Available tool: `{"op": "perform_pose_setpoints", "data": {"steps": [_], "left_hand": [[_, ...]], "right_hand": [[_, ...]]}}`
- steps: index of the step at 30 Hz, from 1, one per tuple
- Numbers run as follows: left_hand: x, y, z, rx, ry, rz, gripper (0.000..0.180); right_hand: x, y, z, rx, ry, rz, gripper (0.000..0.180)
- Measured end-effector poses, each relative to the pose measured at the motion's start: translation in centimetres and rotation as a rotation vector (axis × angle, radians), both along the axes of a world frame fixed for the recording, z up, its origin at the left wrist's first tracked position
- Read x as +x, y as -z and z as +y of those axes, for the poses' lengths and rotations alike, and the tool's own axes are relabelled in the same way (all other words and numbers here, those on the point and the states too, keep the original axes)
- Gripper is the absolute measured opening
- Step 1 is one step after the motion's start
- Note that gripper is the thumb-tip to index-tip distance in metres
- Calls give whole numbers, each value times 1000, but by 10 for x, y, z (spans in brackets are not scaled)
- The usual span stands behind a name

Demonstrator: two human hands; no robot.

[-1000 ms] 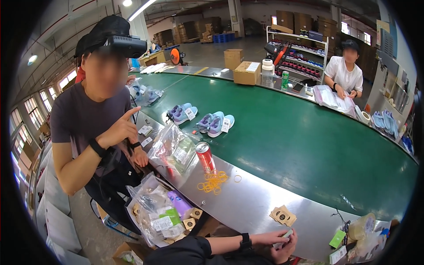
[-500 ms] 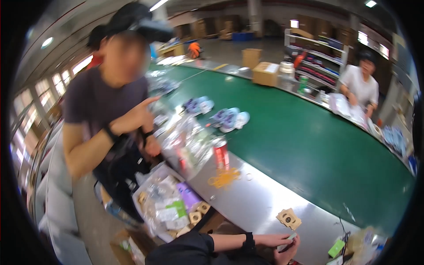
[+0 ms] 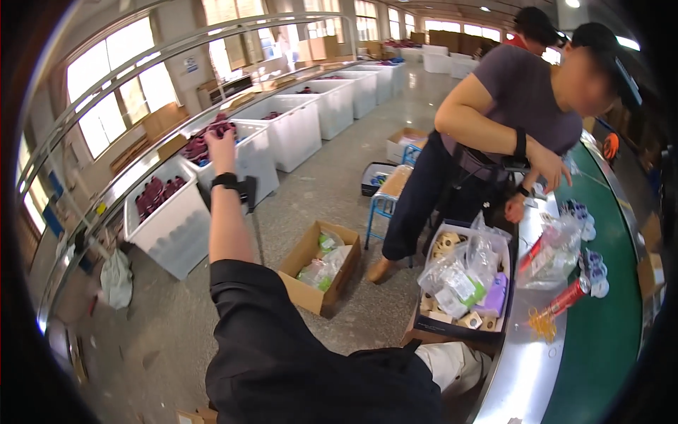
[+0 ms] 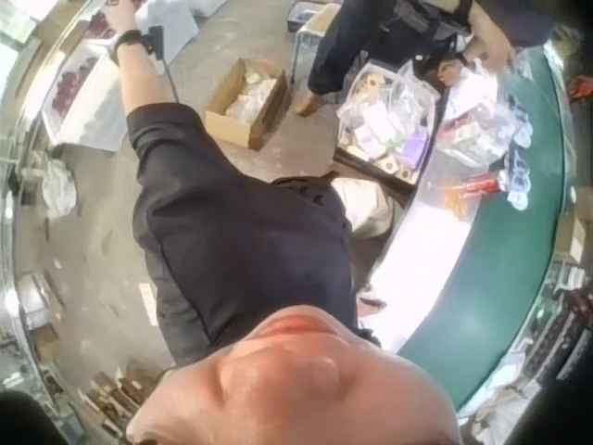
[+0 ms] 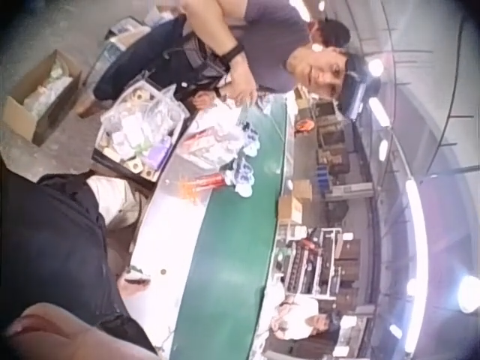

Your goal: The recorder is seen organizing shoe tags and labels, matching them, and securing them with rubber bands on a workshop table.

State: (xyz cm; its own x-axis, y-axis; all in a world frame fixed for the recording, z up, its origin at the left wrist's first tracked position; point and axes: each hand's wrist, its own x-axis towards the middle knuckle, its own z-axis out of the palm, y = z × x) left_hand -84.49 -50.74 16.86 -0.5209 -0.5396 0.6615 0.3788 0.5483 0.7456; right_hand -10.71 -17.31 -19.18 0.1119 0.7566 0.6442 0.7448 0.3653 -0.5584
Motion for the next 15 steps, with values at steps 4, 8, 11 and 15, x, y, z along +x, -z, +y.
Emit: {"op": "perform_pose_setpoints", "data": {"steps": [4,8,11,15], "left_hand": [[37,1,-104,-75,-82,-617,67],[9,16,-121,-197,-155,-524,65],[-14,24,-120,-247,-41,-494,65],[-23,-6,-120,-321,65,-431,64]], "right_hand": [[-15,-3,8,-16,-60,-23,58],[-17,-9,8,-60,-76,-59,61],[-17,-16,6,-110,-66,-82,63],[-15,-22,5,-192,-96,-87,66]]}}
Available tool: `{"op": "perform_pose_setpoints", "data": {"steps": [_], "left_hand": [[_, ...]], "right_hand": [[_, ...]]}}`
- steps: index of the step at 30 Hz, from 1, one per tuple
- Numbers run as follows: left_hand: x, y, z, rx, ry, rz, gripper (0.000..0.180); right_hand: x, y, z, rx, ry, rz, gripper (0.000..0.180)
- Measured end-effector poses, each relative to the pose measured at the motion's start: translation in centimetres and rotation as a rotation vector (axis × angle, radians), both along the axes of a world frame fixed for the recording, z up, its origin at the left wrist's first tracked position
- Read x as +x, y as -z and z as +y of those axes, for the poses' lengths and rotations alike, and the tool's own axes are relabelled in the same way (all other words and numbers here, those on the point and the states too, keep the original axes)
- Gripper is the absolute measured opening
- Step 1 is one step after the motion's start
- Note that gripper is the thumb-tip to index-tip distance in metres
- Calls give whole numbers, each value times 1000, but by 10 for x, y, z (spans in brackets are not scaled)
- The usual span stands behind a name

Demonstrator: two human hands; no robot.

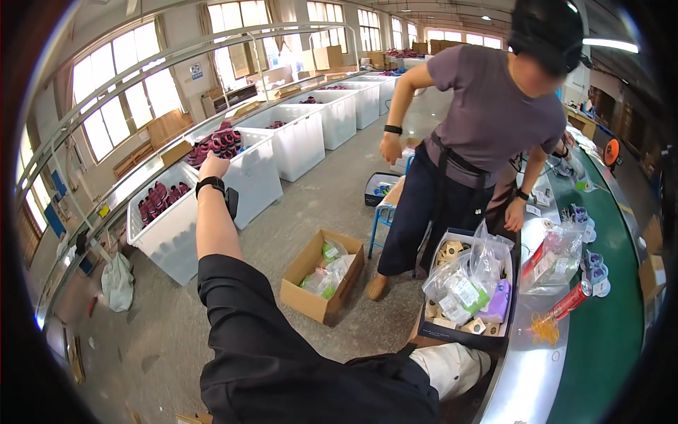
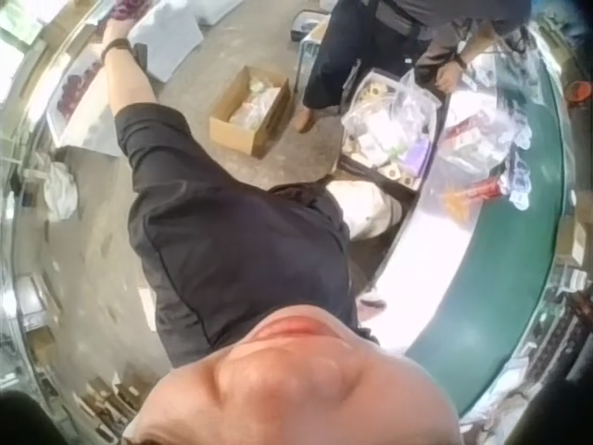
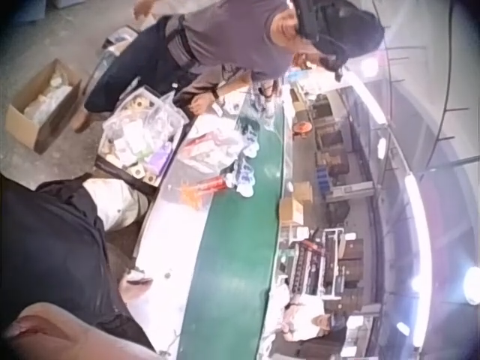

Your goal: The recorder is seen organizing shoe tags and labels, matching them, and securing them with rubber bands on a workshop table.

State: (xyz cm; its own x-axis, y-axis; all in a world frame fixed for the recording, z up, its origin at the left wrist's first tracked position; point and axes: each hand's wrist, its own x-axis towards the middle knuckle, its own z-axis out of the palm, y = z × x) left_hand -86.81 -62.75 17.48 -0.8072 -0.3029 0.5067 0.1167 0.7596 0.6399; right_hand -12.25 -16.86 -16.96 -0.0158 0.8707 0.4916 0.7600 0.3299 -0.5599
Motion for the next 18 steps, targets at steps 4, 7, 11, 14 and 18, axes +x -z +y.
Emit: {"op": "perform_pose_setpoints", "data": {"steps": [4,7,11,14,18], "left_hand": [[37,-2,124,-327,-32,-169,56],[46,-11,118,-381,-43,-173,58],[53,21,126,-460,-110,-223,55],[111,88,171,-1014,-73,-1067,26],[182,247,87,-1642,221,-1151,37]], "right_hand": [[-4,-18,-23,-42,116,-89,68],[0,-22,-27,-110,86,-110,70],[16,-28,-41,-192,92,-181,73],[36,-11,-46,-196,104,-97,80],[15,-48,-56,-140,92,-161,72]]}}
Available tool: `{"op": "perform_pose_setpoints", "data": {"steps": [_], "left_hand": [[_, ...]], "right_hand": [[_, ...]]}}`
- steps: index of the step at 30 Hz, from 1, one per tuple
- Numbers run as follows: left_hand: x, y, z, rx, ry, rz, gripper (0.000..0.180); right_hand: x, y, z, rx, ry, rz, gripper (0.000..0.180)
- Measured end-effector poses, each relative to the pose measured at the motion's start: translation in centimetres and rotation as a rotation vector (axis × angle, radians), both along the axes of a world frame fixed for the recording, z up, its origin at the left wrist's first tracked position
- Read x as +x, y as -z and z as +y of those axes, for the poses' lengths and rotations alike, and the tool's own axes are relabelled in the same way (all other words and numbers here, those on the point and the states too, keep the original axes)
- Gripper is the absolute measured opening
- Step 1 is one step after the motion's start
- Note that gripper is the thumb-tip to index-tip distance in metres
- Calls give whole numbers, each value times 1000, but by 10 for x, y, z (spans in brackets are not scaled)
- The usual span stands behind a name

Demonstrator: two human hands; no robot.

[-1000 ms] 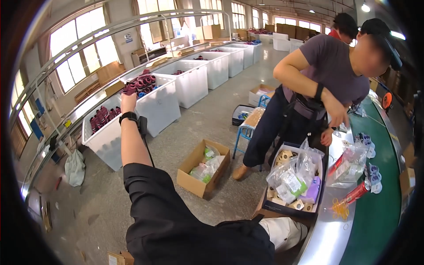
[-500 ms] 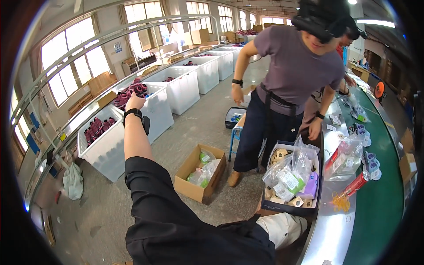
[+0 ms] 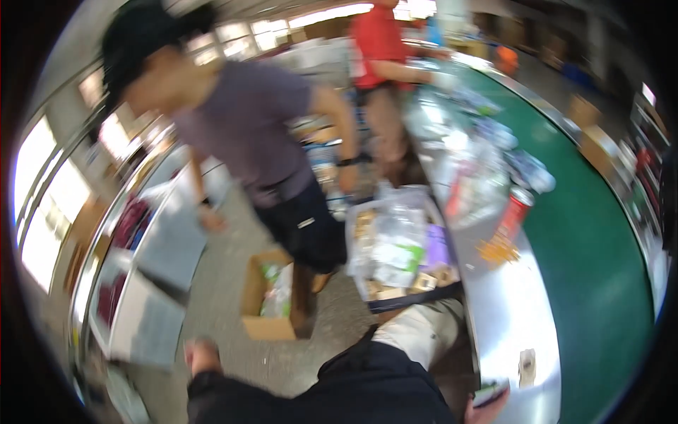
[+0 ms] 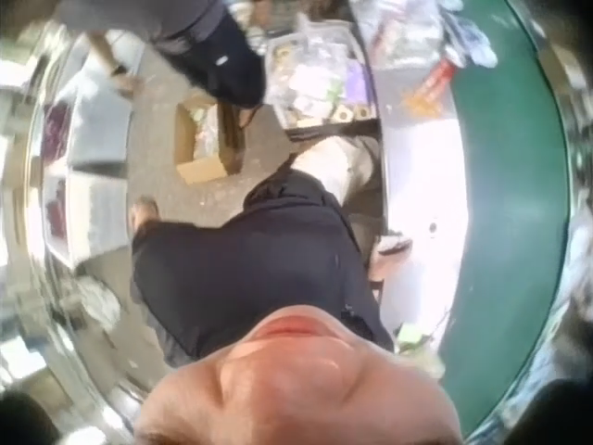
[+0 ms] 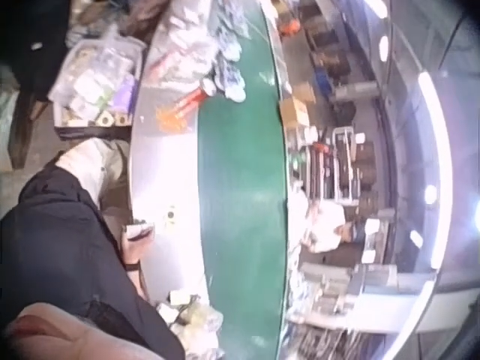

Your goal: The recorder is seen organizing shoe tags and labels, matching them, and securing them with rubber bands on a workshop table.

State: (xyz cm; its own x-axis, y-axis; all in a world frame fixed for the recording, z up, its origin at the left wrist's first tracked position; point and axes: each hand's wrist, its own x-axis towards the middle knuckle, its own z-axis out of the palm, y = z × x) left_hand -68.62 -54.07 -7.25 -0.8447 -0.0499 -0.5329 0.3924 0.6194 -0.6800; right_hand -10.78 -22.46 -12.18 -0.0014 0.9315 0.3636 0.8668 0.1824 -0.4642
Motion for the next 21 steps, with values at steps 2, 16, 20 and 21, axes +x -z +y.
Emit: {"op": "perform_pose_setpoints", "data": {"steps": [2,16,20,21], "left_hand": [[-25,70,34,34,234,-18,35],[222,-1,306,1310,927,-756,7],[291,-14,377,1495,1191,-969,7],[305,-16,391,1424,1275,-1014,8]], "right_hand": [[12,46,6,-121,-148,557,98],[1,24,-5,35,8,802,93],[3,14,-1,86,3,551,90],[4,10,1,86,20,550,90]]}}
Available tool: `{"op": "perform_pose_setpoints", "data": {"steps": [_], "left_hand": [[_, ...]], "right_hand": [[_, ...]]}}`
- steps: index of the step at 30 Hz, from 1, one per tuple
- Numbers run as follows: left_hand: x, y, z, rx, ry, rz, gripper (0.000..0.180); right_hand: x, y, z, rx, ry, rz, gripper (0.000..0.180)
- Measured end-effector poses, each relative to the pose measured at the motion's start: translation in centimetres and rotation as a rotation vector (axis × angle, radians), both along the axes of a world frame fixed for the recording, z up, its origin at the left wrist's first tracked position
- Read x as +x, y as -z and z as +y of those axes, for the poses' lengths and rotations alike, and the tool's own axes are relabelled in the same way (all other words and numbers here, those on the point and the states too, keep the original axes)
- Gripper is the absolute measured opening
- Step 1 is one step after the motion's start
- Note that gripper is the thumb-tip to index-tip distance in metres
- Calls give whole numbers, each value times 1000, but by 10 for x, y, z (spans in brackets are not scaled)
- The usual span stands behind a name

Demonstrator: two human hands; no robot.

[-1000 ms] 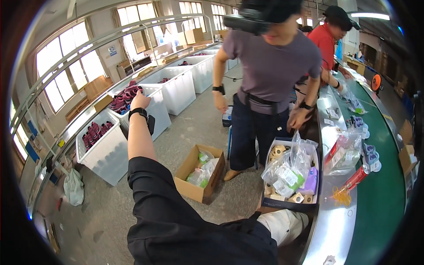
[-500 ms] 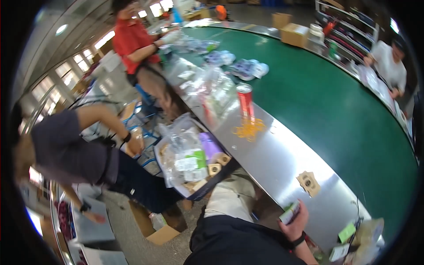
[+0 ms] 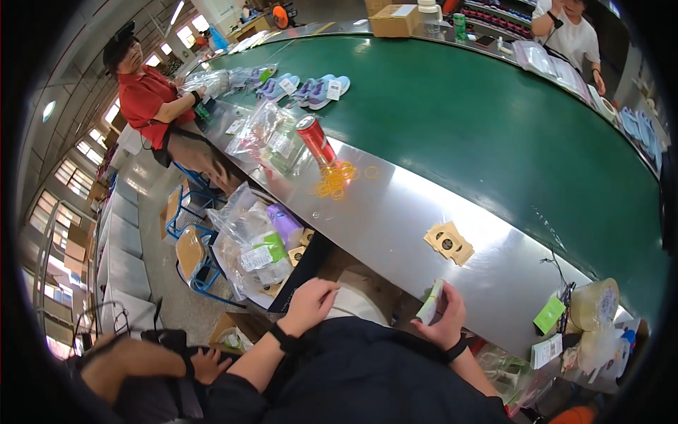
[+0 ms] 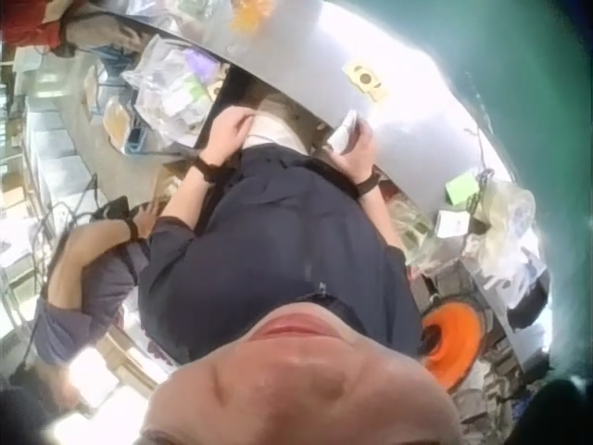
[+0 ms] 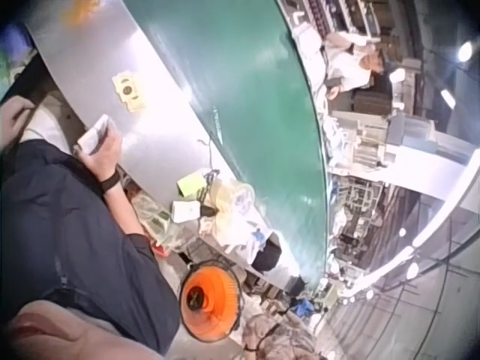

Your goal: The recorder is seen organizing shoe tags and labels, matching them, and securing them with rubber bands on a workshop table.

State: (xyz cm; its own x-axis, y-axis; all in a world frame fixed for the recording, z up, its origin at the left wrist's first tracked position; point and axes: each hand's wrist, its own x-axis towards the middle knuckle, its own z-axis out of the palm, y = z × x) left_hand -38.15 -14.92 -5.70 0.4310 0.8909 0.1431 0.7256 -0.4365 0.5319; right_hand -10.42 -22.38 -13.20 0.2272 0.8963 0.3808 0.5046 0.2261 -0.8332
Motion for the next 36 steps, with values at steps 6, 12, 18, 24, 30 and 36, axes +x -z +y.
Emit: {"op": "perform_pose_setpoints", "data": {"steps": [6,12,18,24,30,36], "left_hand": [[20,9,98,219,22,5,34],[6,31,185,347,-216,1,42],[-13,7,135,469,3,129,37],[-194,15,113,336,-652,325,54],[-265,23,69,-264,-887,344,62],[-279,65,58,-391,-721,-632,26]], "right_hand": [[0,-10,-1,113,-2,-263,95],[-10,-6,-2,40,86,-220,95],[10,-21,-1,-120,246,116,84],[24,-29,2,-365,262,-383,69],[-14,-60,36,-122,263,-296,55],[-77,-82,102,-50,-195,-82,37]]}}
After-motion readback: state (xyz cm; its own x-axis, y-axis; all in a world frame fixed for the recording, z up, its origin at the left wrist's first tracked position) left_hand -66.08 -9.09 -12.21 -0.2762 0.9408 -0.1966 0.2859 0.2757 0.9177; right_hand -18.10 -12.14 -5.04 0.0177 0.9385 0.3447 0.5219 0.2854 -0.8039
